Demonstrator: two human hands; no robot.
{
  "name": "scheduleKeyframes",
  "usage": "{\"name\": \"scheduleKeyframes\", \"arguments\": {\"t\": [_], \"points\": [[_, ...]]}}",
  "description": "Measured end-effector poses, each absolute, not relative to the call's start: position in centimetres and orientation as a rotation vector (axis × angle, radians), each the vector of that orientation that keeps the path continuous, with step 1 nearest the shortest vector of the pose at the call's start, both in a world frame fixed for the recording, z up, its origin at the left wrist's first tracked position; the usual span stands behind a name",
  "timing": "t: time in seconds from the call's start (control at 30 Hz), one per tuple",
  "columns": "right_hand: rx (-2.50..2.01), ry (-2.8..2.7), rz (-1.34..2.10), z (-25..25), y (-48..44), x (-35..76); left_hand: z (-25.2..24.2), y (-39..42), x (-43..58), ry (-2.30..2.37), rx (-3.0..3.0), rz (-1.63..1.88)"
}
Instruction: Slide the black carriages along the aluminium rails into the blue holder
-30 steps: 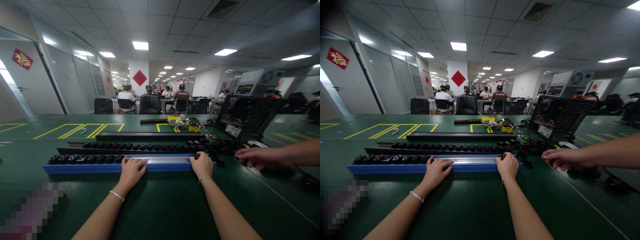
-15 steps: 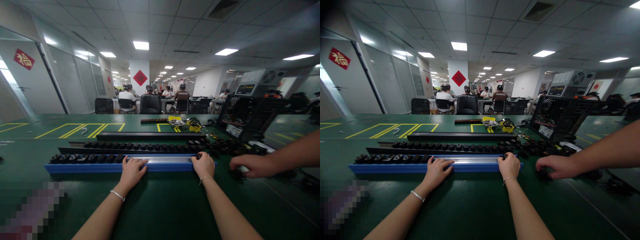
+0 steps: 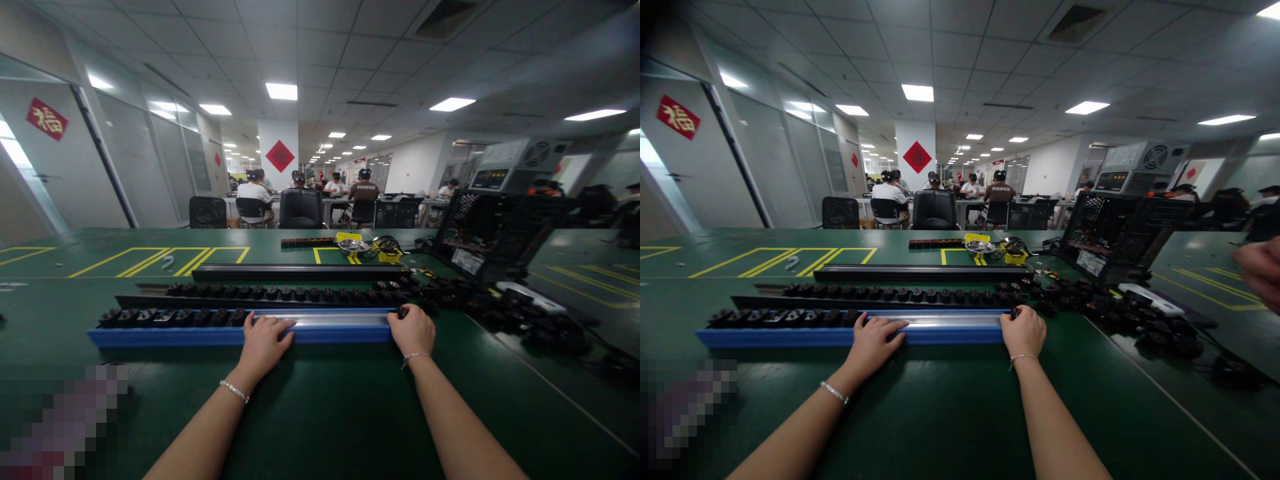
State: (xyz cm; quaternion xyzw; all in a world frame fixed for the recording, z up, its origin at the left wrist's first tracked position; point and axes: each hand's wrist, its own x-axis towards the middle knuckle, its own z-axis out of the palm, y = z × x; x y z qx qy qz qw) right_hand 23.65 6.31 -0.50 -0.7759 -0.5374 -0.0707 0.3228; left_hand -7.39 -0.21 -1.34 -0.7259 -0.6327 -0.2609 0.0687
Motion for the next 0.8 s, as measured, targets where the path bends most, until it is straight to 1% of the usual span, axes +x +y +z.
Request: {"name": "scheduleKeyframes", "arguments": {"t": [0.23,0.8], "points": [[-2.048,-1.378,-0.196,-0.6,6.5,24.5,-1.3,-0.2,-7.4,-1.898,-2.187,-0.784],[-2.122,-1.219,0.085,-0.4,6.8,26.9,-1.3,-0.2,-7.5,-1.906,-2.199,-0.813]]}}
